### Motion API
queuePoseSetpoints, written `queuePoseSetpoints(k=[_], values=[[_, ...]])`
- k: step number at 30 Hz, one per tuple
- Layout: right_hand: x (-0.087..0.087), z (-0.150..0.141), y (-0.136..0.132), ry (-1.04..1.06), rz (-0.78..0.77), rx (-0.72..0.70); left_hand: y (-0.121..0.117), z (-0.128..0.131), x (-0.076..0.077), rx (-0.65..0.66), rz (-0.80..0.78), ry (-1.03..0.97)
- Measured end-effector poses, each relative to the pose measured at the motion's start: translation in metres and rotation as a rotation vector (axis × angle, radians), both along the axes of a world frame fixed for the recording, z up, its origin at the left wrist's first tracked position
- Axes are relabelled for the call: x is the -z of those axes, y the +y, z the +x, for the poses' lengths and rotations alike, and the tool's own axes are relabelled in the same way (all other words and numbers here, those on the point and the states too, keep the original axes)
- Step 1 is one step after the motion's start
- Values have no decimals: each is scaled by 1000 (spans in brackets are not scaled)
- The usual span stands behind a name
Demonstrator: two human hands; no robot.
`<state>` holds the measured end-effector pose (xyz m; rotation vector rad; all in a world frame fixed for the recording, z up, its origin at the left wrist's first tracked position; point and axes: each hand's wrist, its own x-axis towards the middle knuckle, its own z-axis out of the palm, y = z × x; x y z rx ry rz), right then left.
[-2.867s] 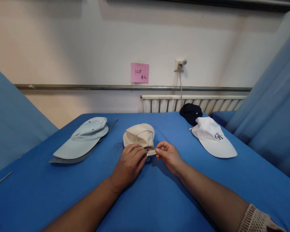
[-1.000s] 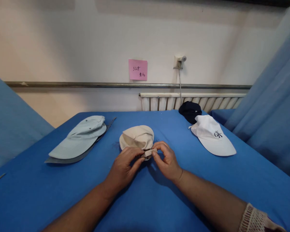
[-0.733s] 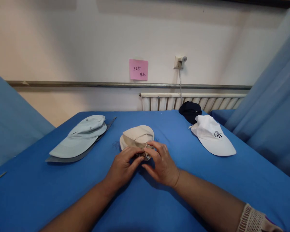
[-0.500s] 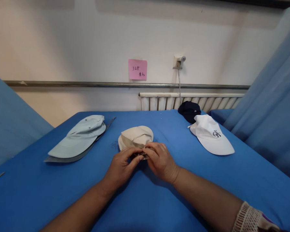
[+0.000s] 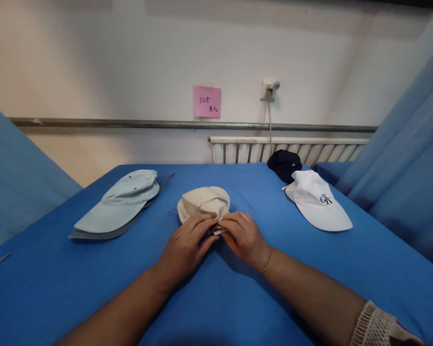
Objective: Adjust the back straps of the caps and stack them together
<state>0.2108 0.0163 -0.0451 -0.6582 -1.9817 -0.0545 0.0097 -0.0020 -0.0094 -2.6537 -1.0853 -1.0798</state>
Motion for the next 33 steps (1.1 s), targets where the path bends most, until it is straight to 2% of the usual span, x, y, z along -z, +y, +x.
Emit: queuePoseSetpoints(k=[9, 16, 24, 33], values=[[0, 0, -1, -8, -10, 11, 1, -1, 1, -7, 140, 26], [-2, 2, -2, -2, -30, -1, 0, -1, -6, 18, 185, 47], [-9, 10, -2, 50, -133, -179, 0, -2, -6, 38, 187, 35], [-4, 10, 2, 58, -91, -66, 0, -2, -8, 78, 208, 58]])
